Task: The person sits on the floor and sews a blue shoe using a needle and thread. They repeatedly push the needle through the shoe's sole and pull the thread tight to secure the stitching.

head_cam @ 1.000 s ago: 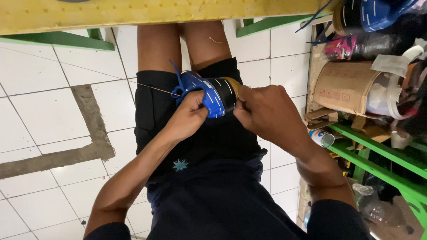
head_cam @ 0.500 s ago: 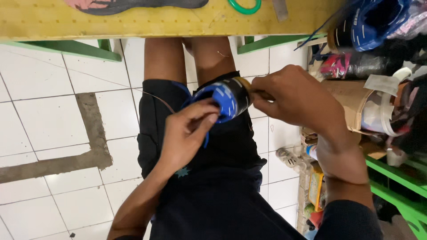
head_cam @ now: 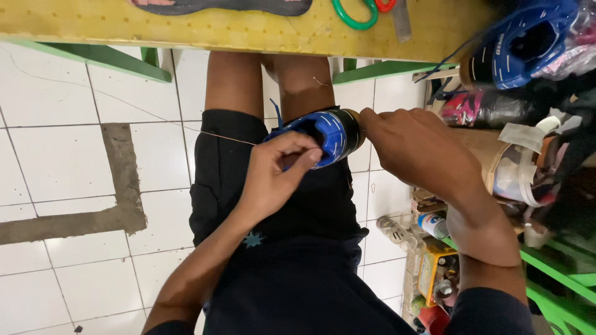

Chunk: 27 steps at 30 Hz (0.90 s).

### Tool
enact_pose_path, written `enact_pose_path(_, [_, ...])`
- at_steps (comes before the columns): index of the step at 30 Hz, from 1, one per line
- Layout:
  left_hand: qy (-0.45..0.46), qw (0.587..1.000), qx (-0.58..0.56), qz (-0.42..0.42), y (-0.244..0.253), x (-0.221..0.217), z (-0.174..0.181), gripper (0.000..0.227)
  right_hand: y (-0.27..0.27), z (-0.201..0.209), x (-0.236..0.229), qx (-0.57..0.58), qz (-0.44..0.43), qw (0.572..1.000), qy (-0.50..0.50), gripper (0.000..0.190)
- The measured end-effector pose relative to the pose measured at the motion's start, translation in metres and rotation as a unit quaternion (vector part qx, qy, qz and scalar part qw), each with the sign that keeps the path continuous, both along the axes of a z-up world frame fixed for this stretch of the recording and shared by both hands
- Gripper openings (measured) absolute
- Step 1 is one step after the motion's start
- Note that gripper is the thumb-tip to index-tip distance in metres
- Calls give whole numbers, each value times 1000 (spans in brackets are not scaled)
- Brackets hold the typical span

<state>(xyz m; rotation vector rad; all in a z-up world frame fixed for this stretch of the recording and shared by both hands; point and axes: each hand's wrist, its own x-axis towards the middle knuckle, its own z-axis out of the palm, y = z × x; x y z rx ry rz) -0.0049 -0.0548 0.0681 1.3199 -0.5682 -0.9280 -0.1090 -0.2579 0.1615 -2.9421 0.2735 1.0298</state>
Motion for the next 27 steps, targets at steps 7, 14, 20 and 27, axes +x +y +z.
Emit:
enact_pose_path(7, [-89, 986, -54, -134, -20, 0, -59, 13, -4, 9, 12, 75, -37, 995, -58, 11])
enact_pose_path(14, [-11, 989, -63, -134, -10, -8, -58, 23, 5, 15, 24, 74, -43, 995, -52, 16])
enact_pose_path(20, [-43, 996, -16, -75, 5, -13, -41, 12, 18, 11, 35, 92, -64, 993, 19, 24])
enact_pose_path(27, [16, 997, -13, -73, 13, -24, -47, 14, 26, 15, 35, 87, -41, 995, 16, 16])
